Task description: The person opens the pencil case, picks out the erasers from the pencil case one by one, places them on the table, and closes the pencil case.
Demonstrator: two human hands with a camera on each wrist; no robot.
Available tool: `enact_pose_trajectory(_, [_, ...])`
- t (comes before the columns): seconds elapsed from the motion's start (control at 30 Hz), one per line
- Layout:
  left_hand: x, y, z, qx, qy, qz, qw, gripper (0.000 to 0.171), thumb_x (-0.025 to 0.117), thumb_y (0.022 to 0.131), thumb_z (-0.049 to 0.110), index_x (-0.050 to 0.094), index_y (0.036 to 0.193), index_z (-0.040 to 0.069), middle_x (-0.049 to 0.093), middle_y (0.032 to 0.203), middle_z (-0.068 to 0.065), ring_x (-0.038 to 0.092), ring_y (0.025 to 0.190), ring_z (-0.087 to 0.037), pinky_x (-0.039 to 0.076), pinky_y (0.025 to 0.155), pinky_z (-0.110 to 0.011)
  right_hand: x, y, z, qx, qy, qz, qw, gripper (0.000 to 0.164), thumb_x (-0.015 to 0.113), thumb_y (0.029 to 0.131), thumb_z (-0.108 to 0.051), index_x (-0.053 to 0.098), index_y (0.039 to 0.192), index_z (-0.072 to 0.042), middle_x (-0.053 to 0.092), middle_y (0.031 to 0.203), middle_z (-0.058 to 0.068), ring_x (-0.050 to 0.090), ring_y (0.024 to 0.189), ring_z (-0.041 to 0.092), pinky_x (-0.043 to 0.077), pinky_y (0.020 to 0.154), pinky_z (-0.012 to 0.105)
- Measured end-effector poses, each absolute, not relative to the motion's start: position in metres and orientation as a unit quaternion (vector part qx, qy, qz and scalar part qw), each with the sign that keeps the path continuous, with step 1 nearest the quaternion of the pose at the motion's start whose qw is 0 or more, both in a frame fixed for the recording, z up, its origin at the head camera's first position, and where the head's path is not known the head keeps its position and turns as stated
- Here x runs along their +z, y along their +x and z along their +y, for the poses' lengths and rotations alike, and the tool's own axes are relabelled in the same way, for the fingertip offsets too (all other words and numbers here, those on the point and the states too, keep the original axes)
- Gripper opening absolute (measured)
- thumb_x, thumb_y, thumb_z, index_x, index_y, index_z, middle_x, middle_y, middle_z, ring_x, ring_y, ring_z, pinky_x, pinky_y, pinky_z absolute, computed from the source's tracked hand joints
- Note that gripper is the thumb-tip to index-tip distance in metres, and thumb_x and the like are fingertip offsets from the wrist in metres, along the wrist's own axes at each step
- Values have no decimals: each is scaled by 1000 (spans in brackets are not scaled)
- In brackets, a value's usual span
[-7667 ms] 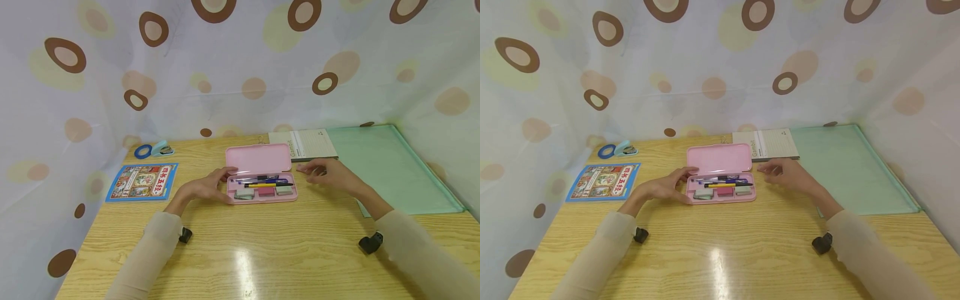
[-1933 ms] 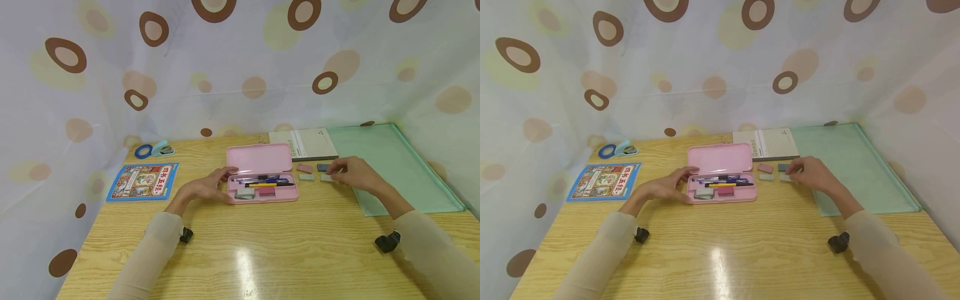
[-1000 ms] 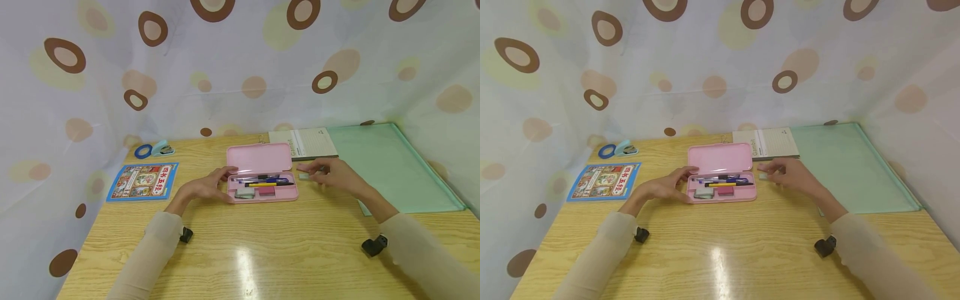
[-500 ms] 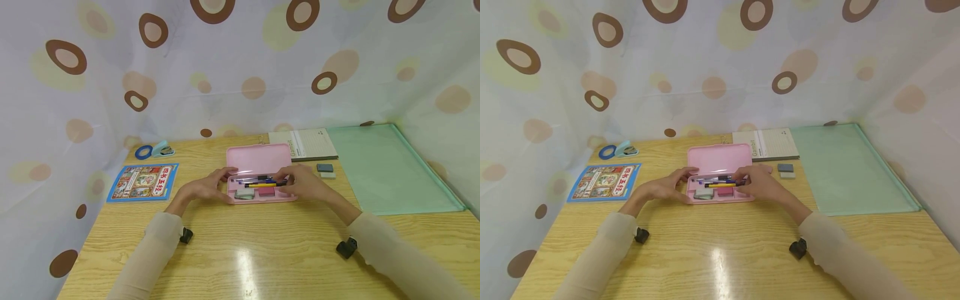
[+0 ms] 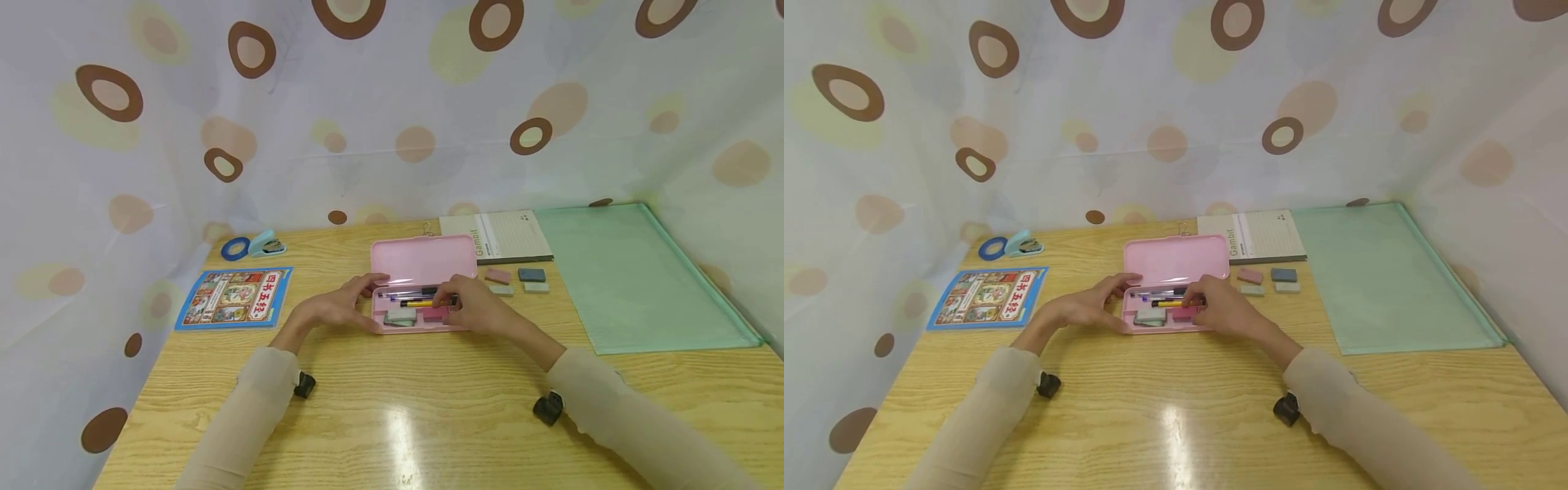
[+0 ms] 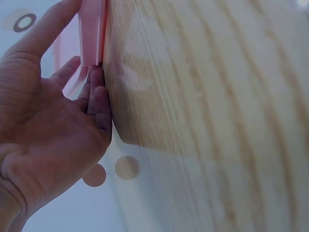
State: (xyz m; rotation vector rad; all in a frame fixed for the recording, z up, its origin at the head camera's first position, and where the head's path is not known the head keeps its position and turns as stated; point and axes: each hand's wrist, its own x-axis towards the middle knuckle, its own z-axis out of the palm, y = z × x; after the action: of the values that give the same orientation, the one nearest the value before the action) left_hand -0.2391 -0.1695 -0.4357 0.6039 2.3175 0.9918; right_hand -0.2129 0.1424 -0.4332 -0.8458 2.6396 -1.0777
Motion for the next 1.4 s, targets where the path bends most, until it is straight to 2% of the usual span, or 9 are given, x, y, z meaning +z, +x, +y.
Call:
enact_pose_trajectory(0.33, [-436, -238, -170, 364, 221, 863, 271, 100, 89, 82, 31, 29, 161, 33, 37, 153, -7, 36, 140, -27, 28, 121, -48, -429, -211, 139, -352, -265, 895, 76, 24, 77, 80, 3, 76, 102, -5, 65, 93, 5, 54, 84, 20, 47, 76, 33])
enact_pose_trajectory(0.43, [-436, -238, -170, 363, 221, 864, 271, 100, 89, 82, 32, 29, 161, 32, 36, 153, -7, 36, 140, -27, 29, 121, -48, -426, -210, 144, -363, -253, 894, 74, 25, 75, 79, 2, 77, 102, -7, 66, 96, 4, 53, 79, 18, 46, 70, 31])
enact_pose_trajectory(0.63, [-438, -239, -170, 372, 231, 859, 264, 101, 90, 82, 29, 29, 162, 30, 36, 154, -6, 36, 139, -27, 30, 120, -48, -419, -210, 165, -387, -224, 892, 67, 24, 77, 83, -2, 76, 106, -9, 66, 97, 6, 52, 73, 18, 44, 59, 28])
enact_pose_trajectory(0.8, [-438, -239, -171, 374, 233, 858, 265, 101, 90, 82, 28, 29, 162, 29, 36, 156, -6, 36, 140, -27, 29, 120, -48, -413, -213, 190, -389, -191, 899, 60, 22, 74, 88, -3, 75, 109, -8, 65, 100, 9, 54, 77, 22, 45, 62, 30])
enact_pose_trajectory(0.97, [-437, -239, -171, 370, 233, 859, 265, 100, 89, 82, 30, 29, 162, 29, 35, 157, -6, 35, 141, -27, 29, 121, -48, -407, -212, 212, -368, -176, 912, 40, 18, 78, 93, -14, 76, 110, -9, 68, 105, 10, 56, 82, 23, 47, 66, 31])
enact_pose_trajectory(1.1, [-437, -239, -171, 368, 232, 860, 266, 100, 89, 82, 30, 29, 162, 30, 35, 157, -6, 35, 141, -27, 29, 121, -48, -406, -211, 227, -360, -165, 917, 43, 21, 77, 95, -16, 75, 114, -8, 70, 110, 12, 55, 79, 23, 45, 61, 30])
enact_pose_trajectory(1.17, [-436, -239, -171, 367, 231, 861, 267, 100, 89, 82, 30, 29, 162, 30, 35, 156, -6, 35, 141, -27, 29, 121, -48, -407, -211, 234, -353, -160, 921, 47, 23, 75, 94, -12, 73, 116, -5, 70, 112, 14, 55, 78, 23, 45, 61, 30])
enact_pose_trajectory(1.4, [-437, -239, -171, 368, 230, 860, 267, 100, 90, 82, 30, 29, 162, 30, 35, 156, -6, 35, 140, -27, 29, 121, -48, -422, -213, 249, -331, -170, 927, 53, 16, 75, 93, -10, 73, 108, -6, 69, 101, 10, 57, 78, 21, 48, 64, 32])
